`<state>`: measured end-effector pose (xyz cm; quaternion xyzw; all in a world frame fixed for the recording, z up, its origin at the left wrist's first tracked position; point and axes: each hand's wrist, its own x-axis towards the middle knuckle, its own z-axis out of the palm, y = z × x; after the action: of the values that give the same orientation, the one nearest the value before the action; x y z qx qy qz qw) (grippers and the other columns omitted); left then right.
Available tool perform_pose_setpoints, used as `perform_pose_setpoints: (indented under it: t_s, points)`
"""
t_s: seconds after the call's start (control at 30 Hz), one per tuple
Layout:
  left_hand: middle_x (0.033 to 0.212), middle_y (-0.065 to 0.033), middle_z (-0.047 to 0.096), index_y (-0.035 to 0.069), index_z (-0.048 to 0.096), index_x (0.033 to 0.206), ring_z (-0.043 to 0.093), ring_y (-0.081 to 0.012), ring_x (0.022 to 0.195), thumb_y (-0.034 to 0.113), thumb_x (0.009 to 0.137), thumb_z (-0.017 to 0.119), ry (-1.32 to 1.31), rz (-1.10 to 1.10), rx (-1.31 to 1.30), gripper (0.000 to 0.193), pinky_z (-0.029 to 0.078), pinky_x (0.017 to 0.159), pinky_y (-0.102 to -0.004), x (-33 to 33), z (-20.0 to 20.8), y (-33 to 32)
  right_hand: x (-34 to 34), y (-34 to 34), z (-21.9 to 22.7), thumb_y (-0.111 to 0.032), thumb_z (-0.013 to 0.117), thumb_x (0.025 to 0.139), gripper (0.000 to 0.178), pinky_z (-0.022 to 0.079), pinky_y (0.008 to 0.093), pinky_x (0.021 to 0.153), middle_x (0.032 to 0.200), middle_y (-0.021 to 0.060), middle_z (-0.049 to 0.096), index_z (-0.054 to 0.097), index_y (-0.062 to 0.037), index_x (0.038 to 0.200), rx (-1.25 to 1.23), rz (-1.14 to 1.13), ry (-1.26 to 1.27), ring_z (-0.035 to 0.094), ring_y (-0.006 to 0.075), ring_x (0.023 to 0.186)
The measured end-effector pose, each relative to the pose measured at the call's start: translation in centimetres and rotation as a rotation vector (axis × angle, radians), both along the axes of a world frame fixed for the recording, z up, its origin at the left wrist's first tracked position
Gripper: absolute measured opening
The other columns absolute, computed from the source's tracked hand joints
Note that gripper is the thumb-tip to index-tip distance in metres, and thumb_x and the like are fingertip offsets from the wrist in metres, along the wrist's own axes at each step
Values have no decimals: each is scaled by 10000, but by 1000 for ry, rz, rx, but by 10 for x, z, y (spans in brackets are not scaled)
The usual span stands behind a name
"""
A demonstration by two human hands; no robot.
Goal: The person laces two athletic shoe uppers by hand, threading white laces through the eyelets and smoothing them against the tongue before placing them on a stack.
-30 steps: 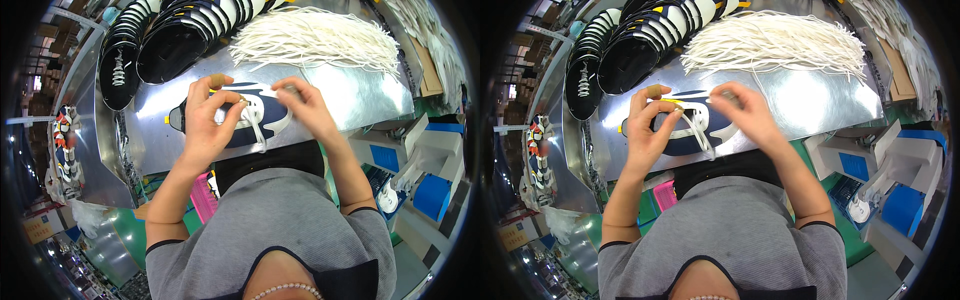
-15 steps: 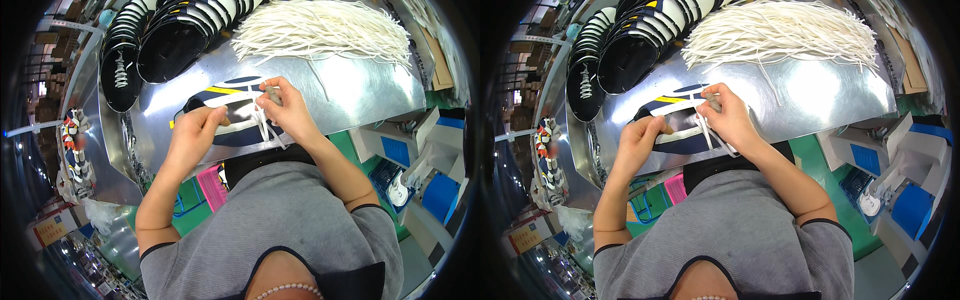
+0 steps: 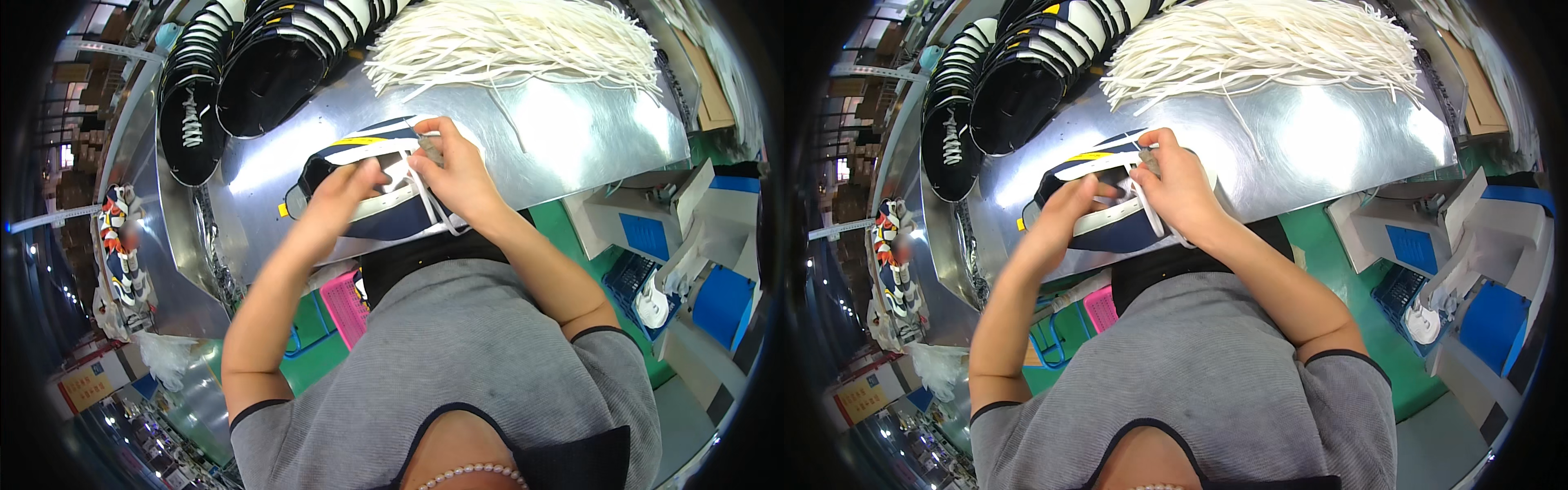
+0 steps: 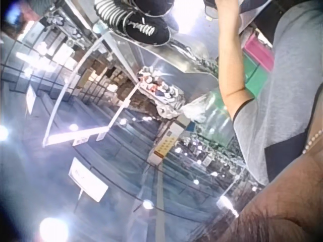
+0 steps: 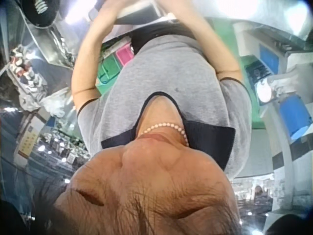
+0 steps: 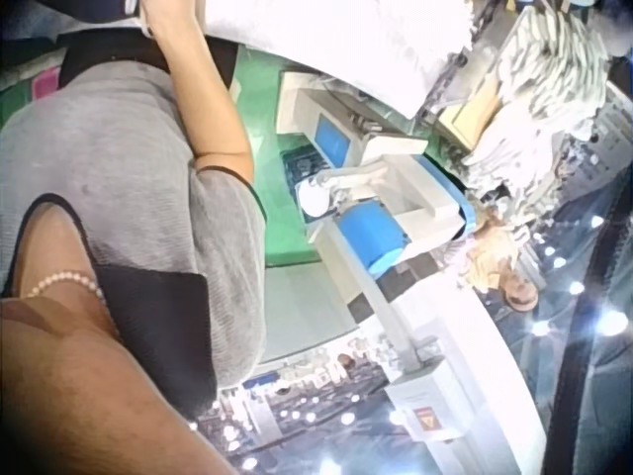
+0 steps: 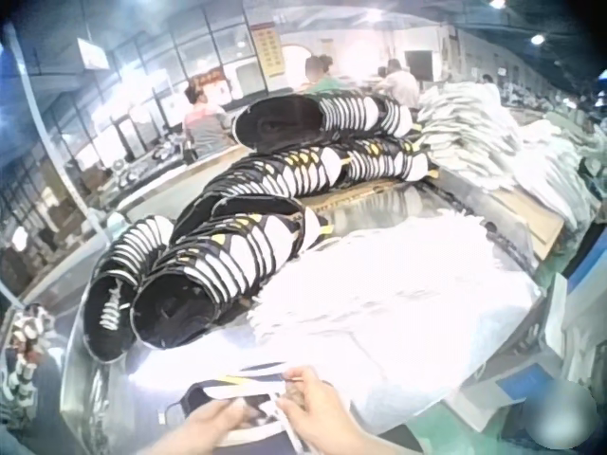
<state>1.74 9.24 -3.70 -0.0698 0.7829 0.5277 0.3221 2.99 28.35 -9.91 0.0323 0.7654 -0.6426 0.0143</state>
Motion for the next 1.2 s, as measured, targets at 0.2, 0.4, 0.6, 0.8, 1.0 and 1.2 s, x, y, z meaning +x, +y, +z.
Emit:
perform_pose_setpoints:
  t_s: [0.2,0.4,0.6,0.8,1.0,1.2]
  points:
    - [877,-66,684,-7,675,1067,606,-109,725,532,944,617,-181,74,29,555,493,698,-264,-27,-15,22,-4,6,1,-89,704,834,381,517,420,777,877,201,684,522,-12,1159,34,24,0,680,365,853]
    - [881,-53,726,2,724,961,658,-112,753,248,900,742,323,130,-74,254,510,692,-257,-11,-26,31,-2,9,5,-121,726,864,419,522,365,790,990,165,684,514,-40,1216,68,44,-11,681,254,873]
    - [946,-80,733,-35,694,1044,674,-132,842,177,908,730,531,108,5,255,520,757,-275,0,-33,30,7,30,22,-153,663,929,238,514,340,740,902,156,679,568,-7,1092,143,158,144,672,262,819]
    - [980,-105,731,-37,689,1060,681,-156,866,176,917,722,620,98,5,259,521,781,-291,7,-31,31,3,40,29,-146,686,895,150,527,351,651,858,134,704,687,-26,986,324,195,231,679,271,698]
    - [933,-103,721,-32,684,1045,678,-166,845,140,940,677,649,47,-1,201,521,775,-302,11,-32,31,-4,40,34,-144,672,896,172,520,371,637,800,142,700,661,-23,1018,386,265,237,680,299,699]
    - [943,-98,690,-50,639,1078,670,-196,860,47,956,599,878,-109,90,162,515,778,-319,20,-37,30,-4,15,27,-156,634,908,265,513,442,636,725,162,667,526,-8,1100,569,321,227,666,377,684]
